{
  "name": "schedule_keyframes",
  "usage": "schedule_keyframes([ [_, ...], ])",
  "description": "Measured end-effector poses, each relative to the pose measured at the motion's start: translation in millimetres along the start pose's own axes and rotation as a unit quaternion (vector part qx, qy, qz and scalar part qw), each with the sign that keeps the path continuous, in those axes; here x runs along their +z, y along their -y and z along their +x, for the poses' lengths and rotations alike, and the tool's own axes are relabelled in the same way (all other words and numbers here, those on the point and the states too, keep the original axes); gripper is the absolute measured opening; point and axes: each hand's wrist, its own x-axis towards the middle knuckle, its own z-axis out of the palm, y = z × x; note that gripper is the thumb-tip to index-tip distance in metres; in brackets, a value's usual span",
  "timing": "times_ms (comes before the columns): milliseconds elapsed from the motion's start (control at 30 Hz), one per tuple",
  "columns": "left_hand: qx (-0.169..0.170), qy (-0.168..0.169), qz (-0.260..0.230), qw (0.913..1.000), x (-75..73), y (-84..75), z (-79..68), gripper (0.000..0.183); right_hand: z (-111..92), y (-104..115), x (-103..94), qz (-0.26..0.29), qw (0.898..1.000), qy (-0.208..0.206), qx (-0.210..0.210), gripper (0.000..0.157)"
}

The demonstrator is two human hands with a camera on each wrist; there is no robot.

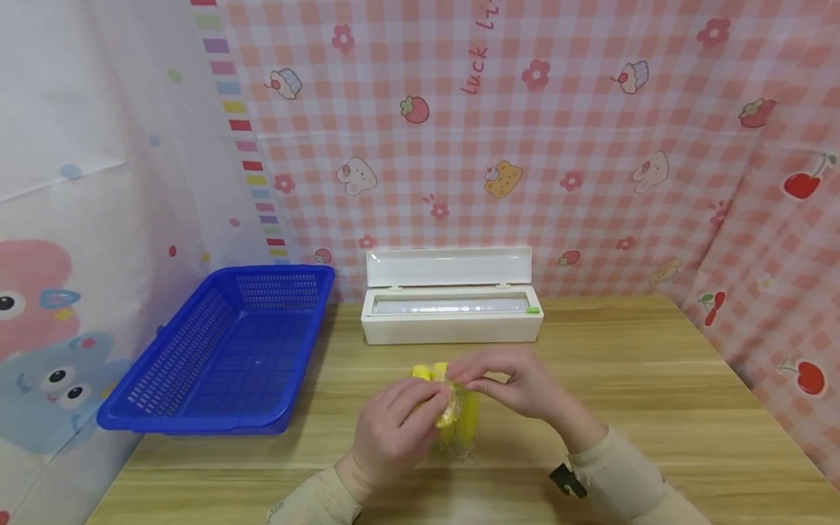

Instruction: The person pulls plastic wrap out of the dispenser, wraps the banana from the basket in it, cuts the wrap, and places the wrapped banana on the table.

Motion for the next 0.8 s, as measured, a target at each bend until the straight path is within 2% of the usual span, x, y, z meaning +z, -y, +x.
schedule_keyframes([
  [167,-0.016,0.013,0.007,0.9998,-0.9,-0.6,-7.6,0.025,-4.2,-8.3,5.5,-0.024,0.996,-0.004,-0.088,0.009],
  [400,-0.044,0.018,0.007,0.9988,0.7,-1.0,-11.7,0.023,-7.5,-14.0,8.8,-0.089,0.984,-0.014,-0.152,0.011],
  [633,-0.063,0.012,0.011,0.9979,4.1,0.6,-11.3,0.019,-10.0,-16.2,8.7,-0.142,0.974,-0.010,-0.178,0.019],
  [800,-0.065,0.017,0.010,0.9977,5.1,1.4,-12.4,0.019,-11.3,-15.9,5.8,-0.105,0.984,-0.002,-0.143,0.027],
])
